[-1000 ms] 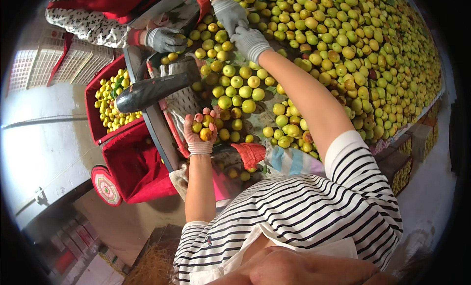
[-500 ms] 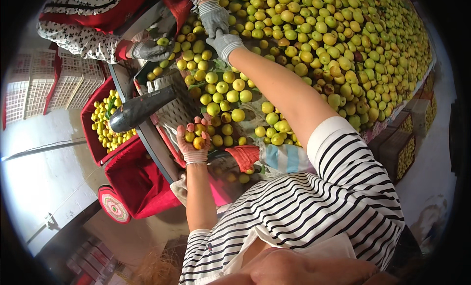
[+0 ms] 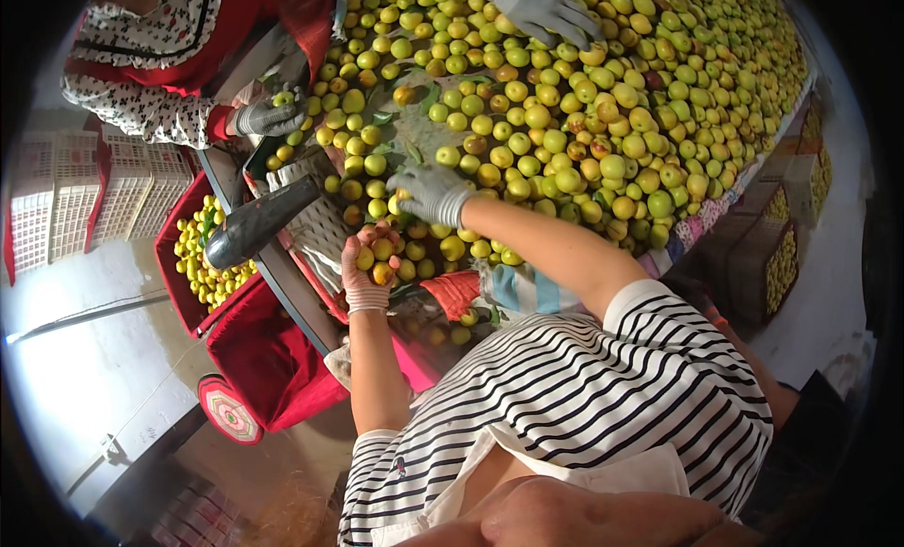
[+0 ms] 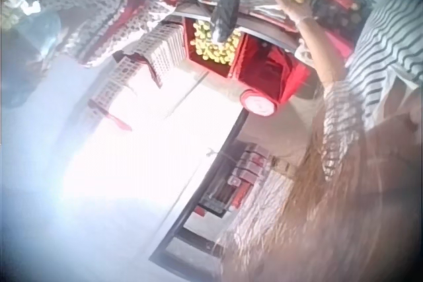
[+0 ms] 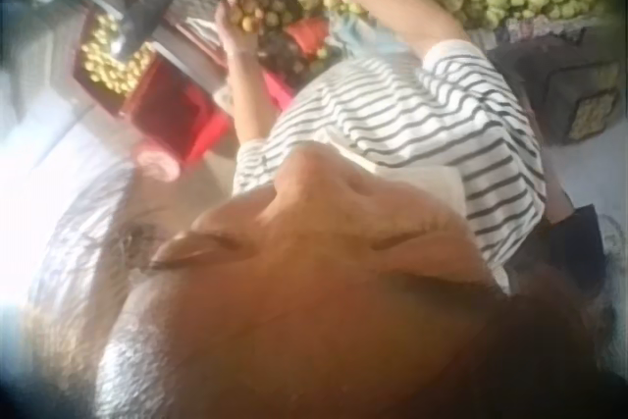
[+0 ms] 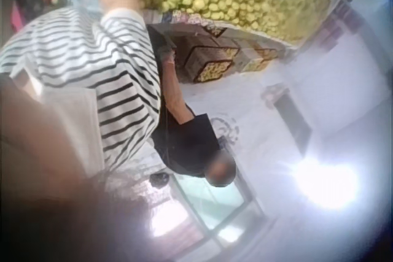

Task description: The person sorts green citrus fruits by hand, picking them from a large pile and placing them into a red crate. The person wears gloves and works alongside others in a busy sorting area.

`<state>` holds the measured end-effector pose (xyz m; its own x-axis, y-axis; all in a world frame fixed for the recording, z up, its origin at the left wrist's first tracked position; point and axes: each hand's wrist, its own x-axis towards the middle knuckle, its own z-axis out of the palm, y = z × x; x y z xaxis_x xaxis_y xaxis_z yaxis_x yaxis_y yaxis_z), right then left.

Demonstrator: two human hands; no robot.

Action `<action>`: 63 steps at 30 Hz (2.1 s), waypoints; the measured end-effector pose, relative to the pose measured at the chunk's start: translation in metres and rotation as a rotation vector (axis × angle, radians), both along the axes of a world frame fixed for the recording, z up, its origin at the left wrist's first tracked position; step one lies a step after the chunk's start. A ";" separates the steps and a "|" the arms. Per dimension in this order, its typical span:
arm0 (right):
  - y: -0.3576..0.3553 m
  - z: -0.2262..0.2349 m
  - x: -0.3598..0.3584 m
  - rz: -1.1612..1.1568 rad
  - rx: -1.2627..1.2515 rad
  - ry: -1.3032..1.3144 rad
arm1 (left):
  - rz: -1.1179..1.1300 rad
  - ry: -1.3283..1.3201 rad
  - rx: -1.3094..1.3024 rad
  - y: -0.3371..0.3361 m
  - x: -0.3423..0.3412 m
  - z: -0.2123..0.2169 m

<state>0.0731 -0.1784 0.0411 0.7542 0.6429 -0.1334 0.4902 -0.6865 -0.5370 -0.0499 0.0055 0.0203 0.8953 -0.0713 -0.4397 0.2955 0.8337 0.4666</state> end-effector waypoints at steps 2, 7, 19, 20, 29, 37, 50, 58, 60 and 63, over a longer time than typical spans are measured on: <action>0.001 0.008 -0.033 -0.098 0.256 0.066 | -0.019 0.020 0.112 -0.003 -0.001 0.007; 0.004 0.048 -0.082 -0.021 0.547 -0.010 | -0.245 -0.125 0.140 -0.025 -0.009 0.047; -0.185 0.074 -0.088 0.303 -0.242 -0.210 | 0.284 -0.126 -0.352 0.113 -0.148 0.058; -0.192 0.072 -0.093 0.319 -0.307 -0.218 | 0.338 -0.072 -0.367 0.134 -0.145 0.064; -0.162 0.065 -0.075 0.365 -0.395 -0.183 | 1.000 0.081 0.442 0.257 -0.030 0.118; -0.132 0.056 -0.061 0.261 -0.408 -0.157 | -0.264 -0.349 1.678 0.023 0.006 0.047; -0.061 0.017 -0.003 0.207 -0.377 -0.281 | -0.382 -0.233 1.837 -0.014 0.022 0.011; -0.003 -0.009 0.013 0.067 -0.278 -0.448 | 0.323 0.063 1.286 0.082 -0.056 0.043; 0.008 -0.009 0.017 0.062 -0.297 -0.397 | 0.591 0.208 1.167 0.148 -0.073 0.066; 0.026 -0.013 0.026 0.075 -0.251 -0.426 | 0.820 0.069 0.810 0.238 -0.078 0.086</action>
<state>0.0996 -0.1523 0.0277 0.7285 0.6848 0.0191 0.6828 -0.7236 -0.1011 -0.1280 0.2436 0.1063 0.5146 0.8458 -0.1405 -0.1502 0.2502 0.9565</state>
